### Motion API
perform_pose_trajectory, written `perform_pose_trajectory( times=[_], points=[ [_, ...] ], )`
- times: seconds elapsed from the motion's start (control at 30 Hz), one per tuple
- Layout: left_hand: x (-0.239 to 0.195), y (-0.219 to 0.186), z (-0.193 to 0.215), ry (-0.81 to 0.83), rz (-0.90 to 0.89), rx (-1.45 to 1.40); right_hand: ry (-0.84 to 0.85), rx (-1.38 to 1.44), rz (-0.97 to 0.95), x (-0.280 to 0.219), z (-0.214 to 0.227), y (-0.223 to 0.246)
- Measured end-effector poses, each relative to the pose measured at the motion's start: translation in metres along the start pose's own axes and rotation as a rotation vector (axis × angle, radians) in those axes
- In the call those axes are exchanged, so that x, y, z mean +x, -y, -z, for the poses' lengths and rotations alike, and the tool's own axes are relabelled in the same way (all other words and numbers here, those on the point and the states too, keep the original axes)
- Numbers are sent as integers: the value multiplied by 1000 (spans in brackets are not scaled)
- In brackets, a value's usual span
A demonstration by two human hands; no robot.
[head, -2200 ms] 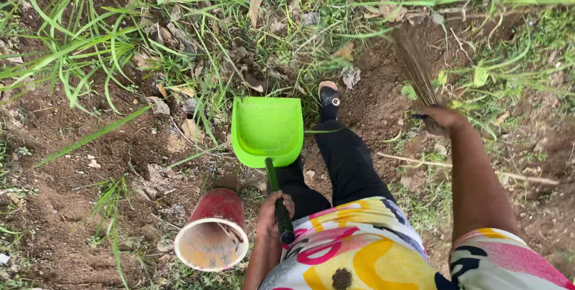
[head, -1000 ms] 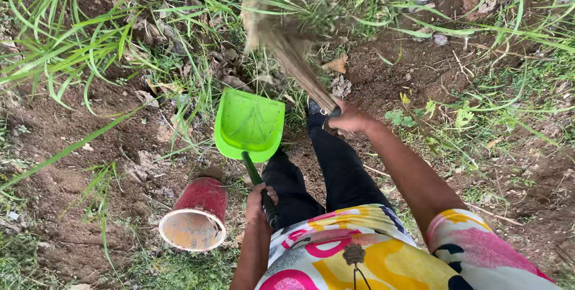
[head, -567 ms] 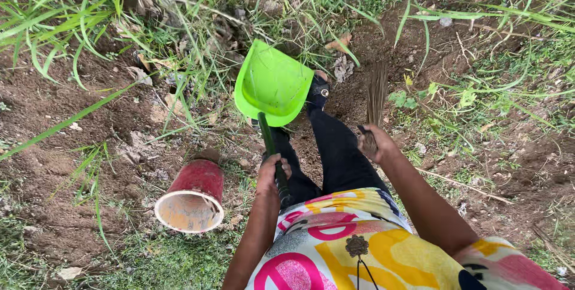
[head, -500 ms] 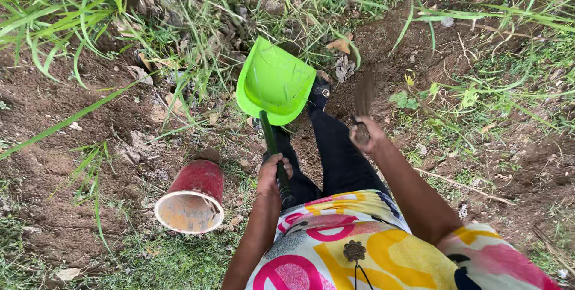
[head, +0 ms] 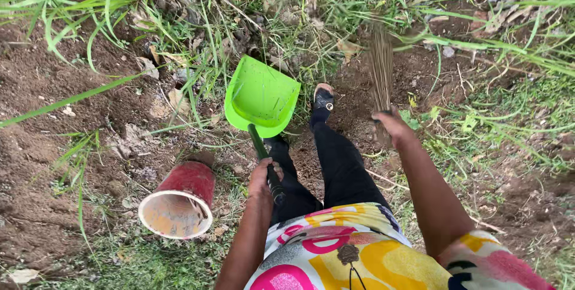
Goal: The person sweeps dry leaves, twigs, and scattered trash from a dirt and grass area into a green dustpan using a traditional straw broom. They repeatedly transfer the collected debris from the dustpan into a white bucket held in their other hand.
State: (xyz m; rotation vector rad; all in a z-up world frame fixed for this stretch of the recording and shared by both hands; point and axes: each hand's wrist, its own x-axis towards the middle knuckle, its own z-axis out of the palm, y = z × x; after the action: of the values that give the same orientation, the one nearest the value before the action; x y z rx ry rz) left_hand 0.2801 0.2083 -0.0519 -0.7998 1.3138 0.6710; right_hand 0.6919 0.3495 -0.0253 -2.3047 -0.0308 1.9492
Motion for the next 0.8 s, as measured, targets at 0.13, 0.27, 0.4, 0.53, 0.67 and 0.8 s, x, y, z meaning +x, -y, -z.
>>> perform_pose_trajectory(
  times=[0.13,0.27,0.4,0.53,0.67,0.8],
  points=[
    [21,-1,-8,40,-21,-43,170,-49,-183,73,-66,21],
    [30,3,-26,47,-72,-31,422,-193,-1,50,-86,24],
    [36,-2,-37,33,-77,-68,449,-421,75,-24,-11,50],
    [50,-16,-44,67,-44,-108,315,-392,138,-51,63,90],
    [54,-11,-55,33,-60,-159,62,-420,100,19,67,150],
    [43,-4,-74,-26,-130,-30,162,-384,117,102,-16,198]
  ],
)
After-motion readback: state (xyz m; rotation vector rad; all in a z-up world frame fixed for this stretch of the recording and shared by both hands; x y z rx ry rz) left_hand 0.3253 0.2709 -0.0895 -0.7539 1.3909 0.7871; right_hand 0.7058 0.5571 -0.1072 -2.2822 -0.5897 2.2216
